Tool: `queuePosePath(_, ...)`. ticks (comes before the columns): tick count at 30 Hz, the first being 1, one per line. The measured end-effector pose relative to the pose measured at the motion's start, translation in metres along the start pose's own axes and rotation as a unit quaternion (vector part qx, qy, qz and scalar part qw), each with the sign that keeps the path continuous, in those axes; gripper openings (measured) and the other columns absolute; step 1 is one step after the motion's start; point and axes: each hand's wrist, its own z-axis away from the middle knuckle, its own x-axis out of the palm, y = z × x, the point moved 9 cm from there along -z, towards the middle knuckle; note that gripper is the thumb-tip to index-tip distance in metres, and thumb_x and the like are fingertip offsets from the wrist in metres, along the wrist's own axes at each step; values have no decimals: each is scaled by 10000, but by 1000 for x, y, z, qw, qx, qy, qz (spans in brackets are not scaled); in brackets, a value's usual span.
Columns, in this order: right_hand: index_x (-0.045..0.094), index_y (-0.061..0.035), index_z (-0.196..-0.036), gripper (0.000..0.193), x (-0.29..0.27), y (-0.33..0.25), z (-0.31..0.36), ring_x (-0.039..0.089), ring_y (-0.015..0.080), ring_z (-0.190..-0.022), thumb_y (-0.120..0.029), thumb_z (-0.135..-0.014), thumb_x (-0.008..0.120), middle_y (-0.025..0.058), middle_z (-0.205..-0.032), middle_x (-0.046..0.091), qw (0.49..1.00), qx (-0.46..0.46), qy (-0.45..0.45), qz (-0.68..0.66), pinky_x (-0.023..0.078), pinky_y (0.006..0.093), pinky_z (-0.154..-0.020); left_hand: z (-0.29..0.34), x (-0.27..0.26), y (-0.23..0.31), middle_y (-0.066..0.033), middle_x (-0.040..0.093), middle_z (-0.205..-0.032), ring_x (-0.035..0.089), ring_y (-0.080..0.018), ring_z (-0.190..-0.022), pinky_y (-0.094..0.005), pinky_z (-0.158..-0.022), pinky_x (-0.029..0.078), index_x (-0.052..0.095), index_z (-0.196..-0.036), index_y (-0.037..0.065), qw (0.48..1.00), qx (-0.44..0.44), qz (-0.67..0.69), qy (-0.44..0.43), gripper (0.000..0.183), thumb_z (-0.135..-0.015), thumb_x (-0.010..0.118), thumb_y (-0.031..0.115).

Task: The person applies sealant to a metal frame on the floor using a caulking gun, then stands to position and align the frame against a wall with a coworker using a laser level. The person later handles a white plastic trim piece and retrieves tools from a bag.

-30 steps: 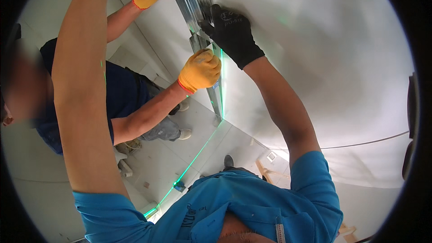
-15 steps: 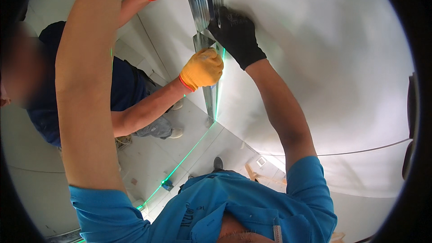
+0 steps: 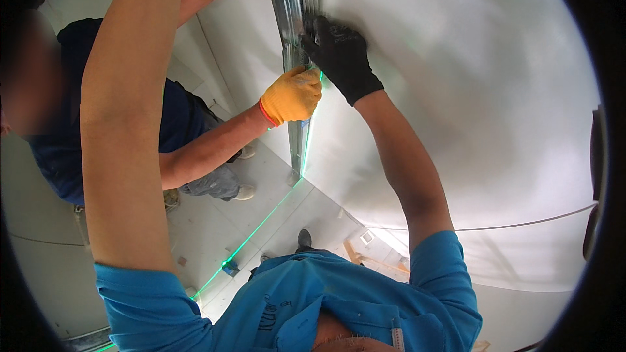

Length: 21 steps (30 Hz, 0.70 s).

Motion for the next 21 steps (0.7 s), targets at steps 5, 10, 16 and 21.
queuePosePath(5, 610, -69, -1055, 351, 9, 2, 10, 658, 271, -659, -366, -869, 638, 94, -697, 651, 998, 7, -45, 33, 523, 408, -603, 8, 4, 2, -10, 588, -656, 515, -112, -538, -272, -507, 455, 681, -854, 83, 1000, 2, 7, -2, 331, -898, 632, 407)
queuePosePath(10, 617, -45, -1103, 384, 9, -1, 14, 662, 276, -686, -347, -868, 647, 118, -727, 659, 997, 32, -70, 23, 523, 409, -607, 17, 6, 3, -7, 585, -643, 511, -110, -523, -271, -492, 449, 682, -854, 80, 1000, 7, 15, -2, 329, -911, 624, 398)
queuePosePath(16, 615, -50, -1048, 323, -9, -5, 33, 640, 258, -609, -305, -863, 685, 91, -709, 636, 999, 26, -30, 7, 506, 379, -540, 22, 14, -2, -4, 581, -629, 507, -108, -505, -271, -474, 443, 683, -855, 75, 999, 7, 31, -7, 328, -926, 615, 388)
queuePosePath(21, 592, -64, -984, 273, -34, -5, 70, 636, 260, -615, -322, -902, 631, 95, -704, 616, 990, 104, -88, -48, 496, 387, -535, 26, 12, 2, -2, 579, -617, 503, -106, -489, -270, -459, 437, 684, -855, 72, 999, 15, 38, -5, 327, -940, 607, 379)
